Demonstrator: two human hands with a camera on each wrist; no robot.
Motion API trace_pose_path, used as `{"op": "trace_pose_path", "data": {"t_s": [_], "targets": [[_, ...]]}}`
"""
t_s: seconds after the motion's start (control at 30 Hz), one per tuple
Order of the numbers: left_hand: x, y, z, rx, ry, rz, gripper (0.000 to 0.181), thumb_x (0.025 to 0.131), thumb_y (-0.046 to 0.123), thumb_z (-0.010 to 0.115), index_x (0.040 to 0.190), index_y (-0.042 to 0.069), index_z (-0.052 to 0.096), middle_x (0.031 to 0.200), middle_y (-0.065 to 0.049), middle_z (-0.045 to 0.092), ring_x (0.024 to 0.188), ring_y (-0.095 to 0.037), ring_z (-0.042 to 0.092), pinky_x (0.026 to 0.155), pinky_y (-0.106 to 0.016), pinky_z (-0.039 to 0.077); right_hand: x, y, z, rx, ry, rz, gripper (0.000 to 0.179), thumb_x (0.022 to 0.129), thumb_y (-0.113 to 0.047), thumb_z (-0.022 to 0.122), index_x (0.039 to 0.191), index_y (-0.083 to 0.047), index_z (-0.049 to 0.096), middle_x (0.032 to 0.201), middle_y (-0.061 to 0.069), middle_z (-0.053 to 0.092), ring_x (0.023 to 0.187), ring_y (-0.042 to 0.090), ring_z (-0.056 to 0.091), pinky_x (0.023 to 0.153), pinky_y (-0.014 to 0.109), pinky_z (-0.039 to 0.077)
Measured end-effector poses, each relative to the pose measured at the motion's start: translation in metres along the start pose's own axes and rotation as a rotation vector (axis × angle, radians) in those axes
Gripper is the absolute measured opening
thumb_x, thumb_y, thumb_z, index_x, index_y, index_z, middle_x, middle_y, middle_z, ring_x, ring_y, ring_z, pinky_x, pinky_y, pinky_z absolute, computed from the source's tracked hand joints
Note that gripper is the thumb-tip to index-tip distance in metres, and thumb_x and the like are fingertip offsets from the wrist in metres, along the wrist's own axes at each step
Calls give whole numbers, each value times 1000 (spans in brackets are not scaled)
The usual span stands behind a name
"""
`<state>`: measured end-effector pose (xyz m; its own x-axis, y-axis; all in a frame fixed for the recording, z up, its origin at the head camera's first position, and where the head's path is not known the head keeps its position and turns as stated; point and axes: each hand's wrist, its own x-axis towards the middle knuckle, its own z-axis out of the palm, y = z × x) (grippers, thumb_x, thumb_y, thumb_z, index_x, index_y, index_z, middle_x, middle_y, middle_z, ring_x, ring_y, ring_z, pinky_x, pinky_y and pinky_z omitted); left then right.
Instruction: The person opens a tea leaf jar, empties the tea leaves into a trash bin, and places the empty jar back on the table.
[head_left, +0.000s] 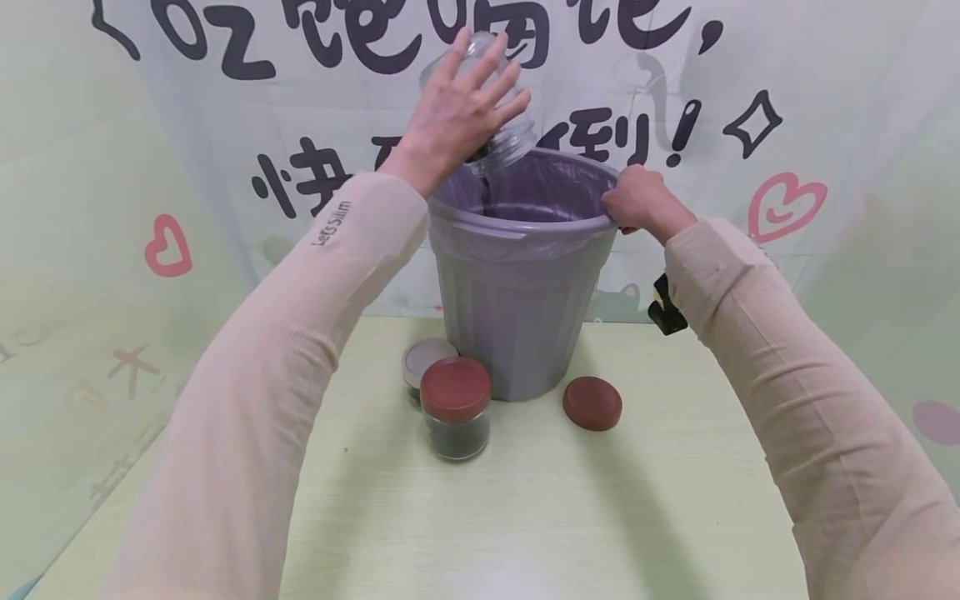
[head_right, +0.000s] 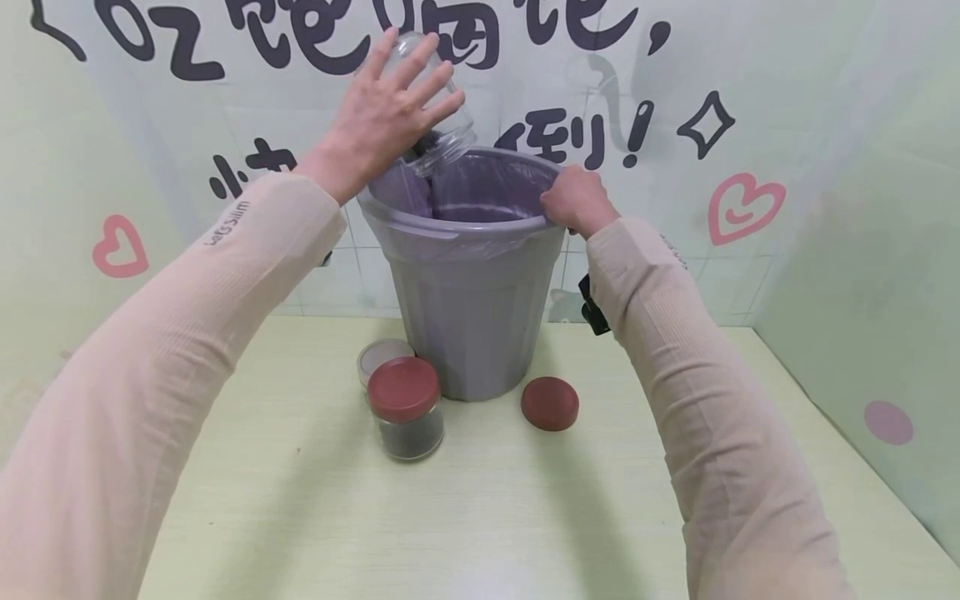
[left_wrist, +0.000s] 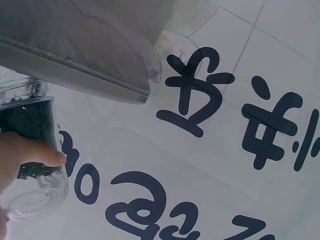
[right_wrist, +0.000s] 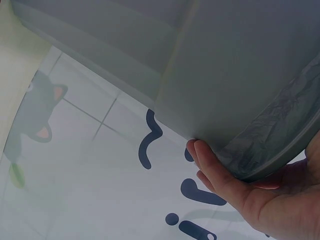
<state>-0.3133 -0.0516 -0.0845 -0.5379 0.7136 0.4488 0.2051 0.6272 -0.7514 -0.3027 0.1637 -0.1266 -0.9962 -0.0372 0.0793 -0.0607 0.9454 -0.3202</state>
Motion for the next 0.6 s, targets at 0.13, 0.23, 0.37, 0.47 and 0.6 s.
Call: {"op": "trace_pose_path", "data": {"t_s": [0.13, 0.23, 0.37, 0.47, 0.6], "targets": [[2, 2, -1, 23, -14, 31, 59, 83, -11, 45, 133, 14, 31, 141, -12, 28, 133, -31, 16, 106, -51, 13, 0, 0, 0, 8, 4, 7, 16, 81, -6, 35, 68, -5, 42, 54, 3, 50, 34, 4, 50, 47, 18, 46], [3, 3, -2, 36, -21, 48, 61, 82, -11, 46, 135, 15, 29, 142, -13, 26, 133, -31, 14, 106, -51, 11, 0, 0, 0, 13, 3, 16, 15, 81, -6, 35, 68, -5, 43, 55, 3, 50, 36, 6, 52, 49, 18, 47], [4, 3, -3, 53, -38, 71, 65, 82, -12, 44, 137, 16, 27, 143, -13, 24, 134, -31, 12, 107, -51, 9, 0, -1, 0, 12, -1, 18, 16, 82, -6, 34, 69, -5, 43, 55, 3, 50, 38, 7, 54, 50, 18, 47], [6, 4, -3, 52, -27, 86, 62, 84, -12, 41, 137, 17, 28, 142, -12, 26, 134, -31, 13, 107, -50, 9, -1, -1, 0, 8, 0, 18, 16, 82, -6, 34, 69, -5, 43, 59, 6, 52, 38, 7, 53, 49, 18, 46], [7, 4, -1, 59, 15, 98, 54, 88, -8, 35, 135, 18, 33, 140, -11, 30, 133, -30, 16, 107, -50, 12, -1, -1, 0, 15, -4, 23, 16, 82, -6, 34, 70, -4, 43, 66, 9, 53, 39, 7, 54, 51, 19, 48]]}}
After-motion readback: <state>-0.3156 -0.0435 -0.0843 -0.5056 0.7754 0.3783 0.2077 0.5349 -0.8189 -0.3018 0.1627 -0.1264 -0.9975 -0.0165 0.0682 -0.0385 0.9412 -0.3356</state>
